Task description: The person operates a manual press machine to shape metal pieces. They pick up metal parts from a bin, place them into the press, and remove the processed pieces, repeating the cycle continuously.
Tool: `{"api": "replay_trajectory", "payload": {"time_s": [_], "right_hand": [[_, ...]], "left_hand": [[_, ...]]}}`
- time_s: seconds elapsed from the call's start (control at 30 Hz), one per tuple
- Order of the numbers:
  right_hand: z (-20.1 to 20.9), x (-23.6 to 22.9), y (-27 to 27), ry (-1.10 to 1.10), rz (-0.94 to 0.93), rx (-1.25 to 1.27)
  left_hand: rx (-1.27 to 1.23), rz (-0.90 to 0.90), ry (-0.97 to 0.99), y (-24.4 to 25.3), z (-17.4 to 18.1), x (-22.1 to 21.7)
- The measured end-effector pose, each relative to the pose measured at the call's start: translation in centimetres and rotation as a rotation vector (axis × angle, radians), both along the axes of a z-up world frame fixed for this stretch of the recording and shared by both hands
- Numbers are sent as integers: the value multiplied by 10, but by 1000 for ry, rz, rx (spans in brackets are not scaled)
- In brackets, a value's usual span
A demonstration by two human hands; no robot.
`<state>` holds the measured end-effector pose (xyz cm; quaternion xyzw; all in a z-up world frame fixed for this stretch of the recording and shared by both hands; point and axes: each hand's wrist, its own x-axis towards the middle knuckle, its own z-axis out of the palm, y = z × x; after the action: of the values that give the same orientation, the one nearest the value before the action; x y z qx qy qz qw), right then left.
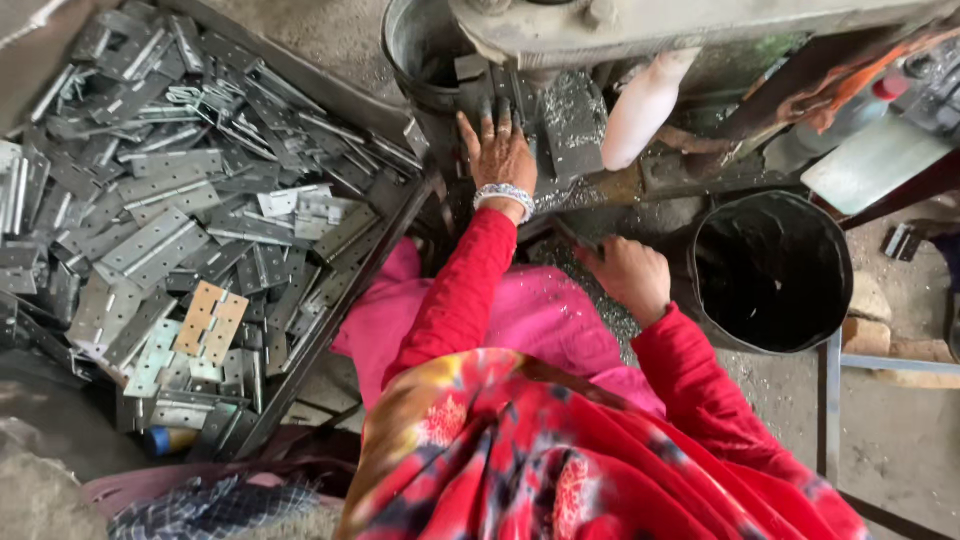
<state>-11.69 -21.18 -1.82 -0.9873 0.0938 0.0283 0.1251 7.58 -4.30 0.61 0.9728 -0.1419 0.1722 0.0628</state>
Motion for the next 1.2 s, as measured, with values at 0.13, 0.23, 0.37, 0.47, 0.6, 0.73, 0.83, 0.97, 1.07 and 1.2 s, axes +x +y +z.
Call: {"api": "replay_trajectory", "payload": {"time_s": [0.13,0.23,0.37,0.47,0.6,0.73,0.83,0.97,1.07,1.2], "right_hand": [[-16,-14,3,-15,-17,66],[-34,-28,2,3,4,101],[-15,-11,5,30,9,41],[21,6,2,8,71,-55],[45,27,-1,40,142,-102],[12,14,-7,70,129,-60],[-33,-18,-1,78,145,-48],[-67,-10,2,145,-42,179],[-75,-20,-9,136,-57,190],[-56,-21,-1,121,-70,129]], "left_hand": [[-11,24,61,-3,-1,2],[-31,13,60,3,-9,-19],[-24,-17,30,9,1,-24],[-125,-21,84,9,8,-23],[-111,-30,8,11,13,-15],[-51,-49,29,11,4,-15],[30,-30,-24,9,-4,-22],[-150,-49,-15,10,13,-8],[-210,-43,-111,6,14,-20],[-381,-53,-178,45,18,-51]]}}
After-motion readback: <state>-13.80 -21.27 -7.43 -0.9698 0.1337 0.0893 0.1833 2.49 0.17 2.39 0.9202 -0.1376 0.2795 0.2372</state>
